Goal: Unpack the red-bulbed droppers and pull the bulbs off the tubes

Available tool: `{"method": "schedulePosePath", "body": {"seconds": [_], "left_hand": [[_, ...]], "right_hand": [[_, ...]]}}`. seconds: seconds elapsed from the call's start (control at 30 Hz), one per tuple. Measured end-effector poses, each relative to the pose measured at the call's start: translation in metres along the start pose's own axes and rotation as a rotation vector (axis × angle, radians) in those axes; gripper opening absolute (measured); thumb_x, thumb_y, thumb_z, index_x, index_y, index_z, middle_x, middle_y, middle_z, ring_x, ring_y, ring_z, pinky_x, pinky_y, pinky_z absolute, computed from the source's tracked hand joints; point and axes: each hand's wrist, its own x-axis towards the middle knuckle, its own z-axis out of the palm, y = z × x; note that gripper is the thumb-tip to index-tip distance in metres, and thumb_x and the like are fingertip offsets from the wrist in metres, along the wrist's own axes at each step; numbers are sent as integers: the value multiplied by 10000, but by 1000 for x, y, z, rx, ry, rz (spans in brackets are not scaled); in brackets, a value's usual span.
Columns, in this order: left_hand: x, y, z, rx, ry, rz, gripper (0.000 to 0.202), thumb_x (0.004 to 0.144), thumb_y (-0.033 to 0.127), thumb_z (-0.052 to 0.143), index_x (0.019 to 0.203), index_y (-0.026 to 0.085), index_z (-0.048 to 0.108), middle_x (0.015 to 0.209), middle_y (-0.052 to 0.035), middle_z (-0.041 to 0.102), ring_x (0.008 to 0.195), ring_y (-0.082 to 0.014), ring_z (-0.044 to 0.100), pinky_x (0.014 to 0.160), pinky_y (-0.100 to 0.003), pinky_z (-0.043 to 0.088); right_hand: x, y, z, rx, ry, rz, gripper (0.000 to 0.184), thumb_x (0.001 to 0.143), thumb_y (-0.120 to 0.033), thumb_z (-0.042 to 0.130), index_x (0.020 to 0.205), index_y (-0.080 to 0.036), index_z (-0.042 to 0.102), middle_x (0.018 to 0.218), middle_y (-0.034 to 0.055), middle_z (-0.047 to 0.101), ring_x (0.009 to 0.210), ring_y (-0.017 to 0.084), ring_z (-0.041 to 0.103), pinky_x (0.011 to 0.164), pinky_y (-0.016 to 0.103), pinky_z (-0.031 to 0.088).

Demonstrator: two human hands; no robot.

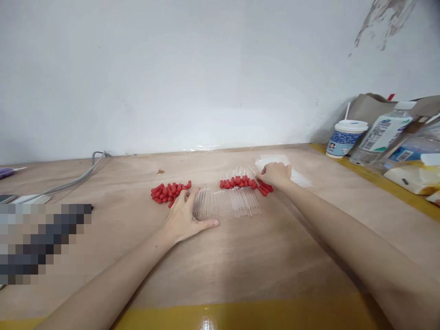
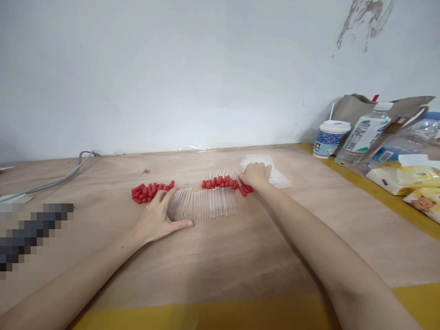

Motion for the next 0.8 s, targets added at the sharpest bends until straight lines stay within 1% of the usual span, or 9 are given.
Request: {"method": "schedulePosePath", "body": {"seconds": [0.1,0.2,0.3,0.4,0.53,0.6,0.7,0.73,0.8], "left_hand": [[1,9,5,-1,5,-45,1076,468,775,580,1339,229,263,1107,-133,394,1018,-351,460,780,-486,443],[3,14,8,-33,5,-58,1011,521,760,561,1326,213,286,1078,-128,397,1008,-333,466,795,-484,434],[3,15,8,-47,-7,-64,936,585,742,530,1317,204,304,1089,-133,391,1014,-330,472,802,-485,429],[1,15,7,-65,-7,-57,935,582,732,543,1321,214,300,1108,-135,383,1013,-332,483,793,-487,436],[-4,17,7,-102,-1,-30,939,586,702,573,1338,225,274,1147,-137,378,1026,-323,491,806,-472,442],[-4,15,6,-109,20,-20,856,650,663,550,1334,220,288,1135,-133,400,1006,-304,505,792,-455,450],[-3,9,6,-124,137,24,603,791,539,468,1285,208,363,1074,-106,458,972,-258,516,800,-424,450],[-2,6,6,-129,199,47,523,824,489,446,1258,202,395,1057,-98,477,972,-245,512,823,-417,441],[0,3,6,-131,334,101,404,856,403,428,1200,192,453,1040,-92,508,984,-230,501,872,-408,418]], "right_hand": [[2,-4,0,11,-43,41,171,640,-329,576,596,-176,638,648,107,597,809,291,556,730,426,325],[3,-7,0,29,-66,70,112,615,-262,585,560,-170,618,613,99,591,784,283,570,722,412,325],[3,-10,-1,54,-65,91,112,612,-239,588,533,-162,600,614,106,597,780,284,571,717,406,323],[3,-11,-5,94,-30,94,162,667,-260,551,548,-163,602,648,119,613,813,293,560,720,411,320],[-4,-11,-16,185,70,57,267,800,-317,416,706,-194,634,781,94,650,876,274,550,763,427,309],[-15,-9,-20,335,168,-43,265,832,-334,392,798,-200,619,824,65,660,849,236,562,785,406,313],[-43,-6,-19,604,283,-344,241,846,-349,413,861,-188,591,838,55,660,789,194,568,759,341,352],[-54,-5,-16,626,302,-448,228,847,-339,426,866,-186,594,838,60,657,797,194,563,755,333,360],[-76,-4,-9,575,392,-599,233,846,-316,470,1005,-188,581,865,65,650,842,203,539,799,353,346]]}}
